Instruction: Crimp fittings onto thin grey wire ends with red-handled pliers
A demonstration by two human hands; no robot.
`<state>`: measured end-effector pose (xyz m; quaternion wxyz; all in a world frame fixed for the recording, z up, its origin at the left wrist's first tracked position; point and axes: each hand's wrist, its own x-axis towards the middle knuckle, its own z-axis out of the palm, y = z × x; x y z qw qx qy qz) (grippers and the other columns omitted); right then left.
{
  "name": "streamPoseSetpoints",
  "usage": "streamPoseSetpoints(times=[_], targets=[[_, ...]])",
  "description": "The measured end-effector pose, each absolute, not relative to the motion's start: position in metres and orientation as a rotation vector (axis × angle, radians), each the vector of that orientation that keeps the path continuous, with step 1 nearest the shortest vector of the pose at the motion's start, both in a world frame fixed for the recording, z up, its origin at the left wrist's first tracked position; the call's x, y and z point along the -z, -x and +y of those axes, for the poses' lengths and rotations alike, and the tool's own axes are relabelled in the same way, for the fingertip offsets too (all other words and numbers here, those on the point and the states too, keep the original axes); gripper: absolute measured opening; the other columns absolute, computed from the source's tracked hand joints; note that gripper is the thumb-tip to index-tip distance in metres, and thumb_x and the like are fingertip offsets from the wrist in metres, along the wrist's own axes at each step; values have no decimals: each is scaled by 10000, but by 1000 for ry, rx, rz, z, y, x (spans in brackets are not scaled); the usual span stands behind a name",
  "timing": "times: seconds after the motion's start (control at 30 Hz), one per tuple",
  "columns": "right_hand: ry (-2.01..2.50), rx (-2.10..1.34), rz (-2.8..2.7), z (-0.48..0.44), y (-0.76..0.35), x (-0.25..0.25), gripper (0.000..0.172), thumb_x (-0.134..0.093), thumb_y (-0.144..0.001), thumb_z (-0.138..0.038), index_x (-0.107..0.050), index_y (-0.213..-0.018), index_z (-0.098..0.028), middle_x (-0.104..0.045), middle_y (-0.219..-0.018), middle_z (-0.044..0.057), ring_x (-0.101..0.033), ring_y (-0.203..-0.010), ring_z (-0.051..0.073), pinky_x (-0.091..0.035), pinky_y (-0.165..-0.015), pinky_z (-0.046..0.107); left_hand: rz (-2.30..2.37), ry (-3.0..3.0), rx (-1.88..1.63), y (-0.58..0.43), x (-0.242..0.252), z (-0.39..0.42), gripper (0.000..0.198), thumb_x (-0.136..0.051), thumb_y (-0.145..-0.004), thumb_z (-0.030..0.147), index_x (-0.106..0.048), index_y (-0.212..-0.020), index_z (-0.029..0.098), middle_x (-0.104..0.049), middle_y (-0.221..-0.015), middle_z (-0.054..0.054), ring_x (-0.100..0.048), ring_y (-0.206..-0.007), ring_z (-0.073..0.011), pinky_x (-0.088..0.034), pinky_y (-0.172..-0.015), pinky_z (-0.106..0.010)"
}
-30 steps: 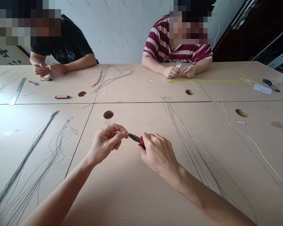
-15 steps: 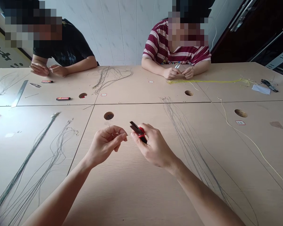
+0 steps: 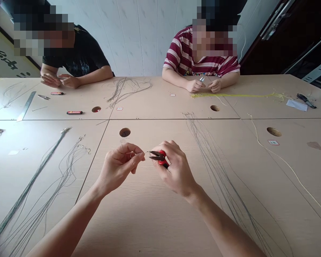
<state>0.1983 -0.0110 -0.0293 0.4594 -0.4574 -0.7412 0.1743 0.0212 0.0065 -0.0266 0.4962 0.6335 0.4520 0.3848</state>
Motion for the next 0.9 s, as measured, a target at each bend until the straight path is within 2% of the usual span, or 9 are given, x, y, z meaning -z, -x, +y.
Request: streamPoseSetpoints(times=[0.2,0.5,0.73,0.9], targets=[[1089,-450,-1760,-16,-198,31,161,-551,-850,-64,-569,-841,-224,-601,-772,-13,-507,-707,126,-418,-651,266,1070,-1580,-938,-22,26,6,164,-608,-876,321,-624,-803,175,-647,-674,3,-468,-457,-40,-422,-446,-165],[1098,-456,-1703,-17,-195,32,120,-563,-874,-108,-568,-835,-221,-599,-775,-16,-505,-692,115,-414,-645,263,1058,-1615,-964,-22,22,3,149,-607,-878,301,-625,-800,175,-651,-669,4,-480,-454,-36,-416,-439,-155],[1086,-470,-1735,-19,-196,32,190,-531,-847,-37,-562,-836,-224,-582,-764,-27,-488,-676,109,-404,-642,262,1072,-1602,-995,-20,20,4,154,-606,-883,313,-621,-809,179,-655,-677,0,-481,-452,-43,-425,-450,-175],[1092,-584,-1695,-22,-195,32,120,-556,-886,-119,-579,-837,-227,-580,-771,-23,-493,-669,107,-392,-608,261,1091,-1615,-1009,-19,19,5,157,-605,-886,323,-625,-810,187,-660,-688,1,-488,-450,-42,-420,-451,-179]])
